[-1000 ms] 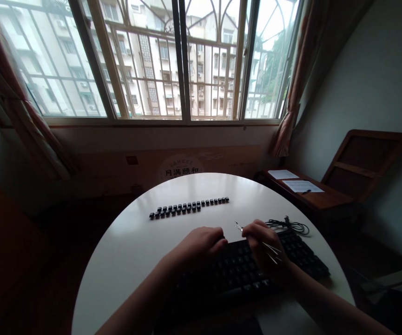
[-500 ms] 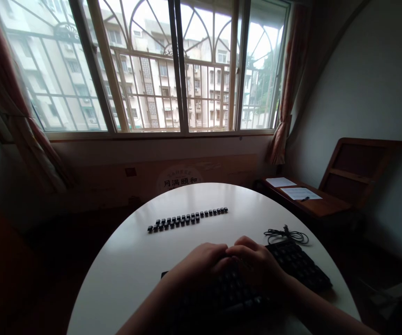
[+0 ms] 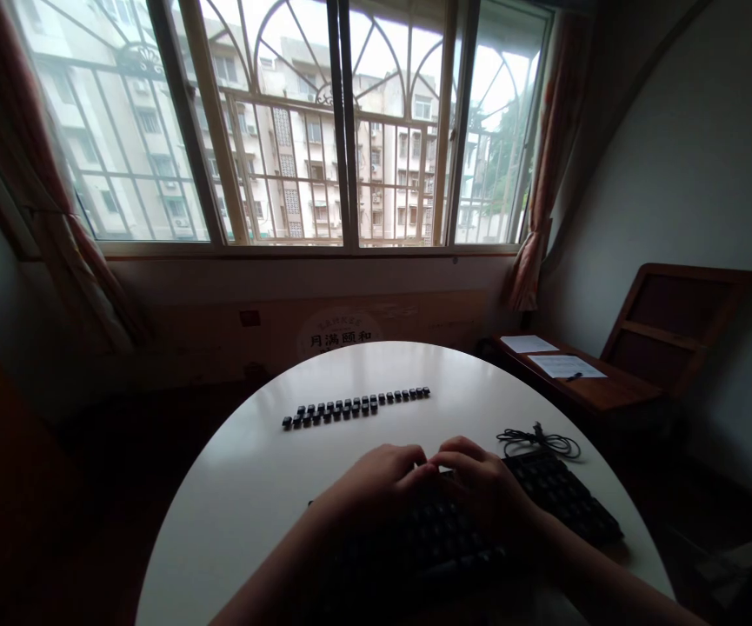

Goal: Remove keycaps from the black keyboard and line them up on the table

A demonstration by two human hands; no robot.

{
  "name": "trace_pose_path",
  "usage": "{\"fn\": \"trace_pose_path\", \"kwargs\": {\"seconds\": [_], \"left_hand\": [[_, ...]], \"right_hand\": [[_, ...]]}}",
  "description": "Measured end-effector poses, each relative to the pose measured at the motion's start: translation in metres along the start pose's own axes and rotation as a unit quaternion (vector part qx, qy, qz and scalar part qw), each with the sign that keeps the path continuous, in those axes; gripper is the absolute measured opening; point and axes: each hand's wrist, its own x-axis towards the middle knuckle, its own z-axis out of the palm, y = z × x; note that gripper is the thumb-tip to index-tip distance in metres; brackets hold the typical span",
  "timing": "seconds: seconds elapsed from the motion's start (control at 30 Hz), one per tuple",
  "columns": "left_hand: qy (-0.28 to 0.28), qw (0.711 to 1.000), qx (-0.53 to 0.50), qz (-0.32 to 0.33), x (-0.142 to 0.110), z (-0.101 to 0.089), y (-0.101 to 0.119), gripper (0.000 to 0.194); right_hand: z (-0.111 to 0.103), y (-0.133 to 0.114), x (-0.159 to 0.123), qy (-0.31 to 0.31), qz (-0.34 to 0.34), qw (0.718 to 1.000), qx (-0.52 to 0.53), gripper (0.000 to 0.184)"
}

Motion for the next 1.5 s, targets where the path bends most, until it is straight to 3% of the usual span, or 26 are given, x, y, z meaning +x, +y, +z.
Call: {"fn": "trace_pose_path", "kwargs": {"seconds": [0.13, 0.23, 0.37, 0.6, 0.83, 0.97, 1.13, 1.33, 1.5], "left_hand": [[0.055, 0.986, 0.127, -0.098, -0.003, -0.007, -0.028, 0.048], [0.009, 0.979, 0.150, -0.134, -0.007, -0.012, -0.046, 0.046], [-0.065, 0.978, 0.139, -0.138, -0.008, -0.011, -0.054, 0.048], [-0.076, 0.978, 0.134, -0.140, -0.007, -0.008, -0.056, 0.051], [-0.079, 0.980, 0.118, -0.141, -0.007, -0.006, -0.062, 0.053], [-0.068, 0.981, 0.120, -0.135, -0.007, -0.005, -0.064, 0.052], [-0.069, 0.983, 0.106, -0.134, -0.010, -0.008, -0.062, 0.053], [-0.111, 0.979, 0.110, -0.134, -0.011, -0.012, -0.056, 0.048], [-0.119, 0.977, 0.109, -0.136, -0.010, -0.012, -0.055, 0.048]], "right_hand": [[-0.001, 0.007, 0.000, -0.050, 0.084, 0.995, -0.016, 0.021], [0.000, 0.016, -0.002, -0.068, 0.131, 0.987, -0.056, 0.021], [0.002, 0.027, -0.003, -0.072, 0.155, 0.979, -0.110, 0.017], [-0.008, 0.026, 0.008, -0.077, 0.141, 0.966, -0.201, 0.022], [0.010, 0.043, 0.062, -0.226, 0.174, 0.929, -0.234, 0.017], [0.034, 0.069, 0.108, -0.254, 0.195, 0.916, -0.242, 0.009], [0.058, 0.093, 0.135, -0.257, 0.197, 0.920, -0.219, 0.013], [0.077, 0.103, 0.118, -0.246, 0.191, 0.931, -0.192, 0.020], [0.076, 0.108, 0.111, -0.208, 0.200, 0.938, -0.192, 0.031]]}}
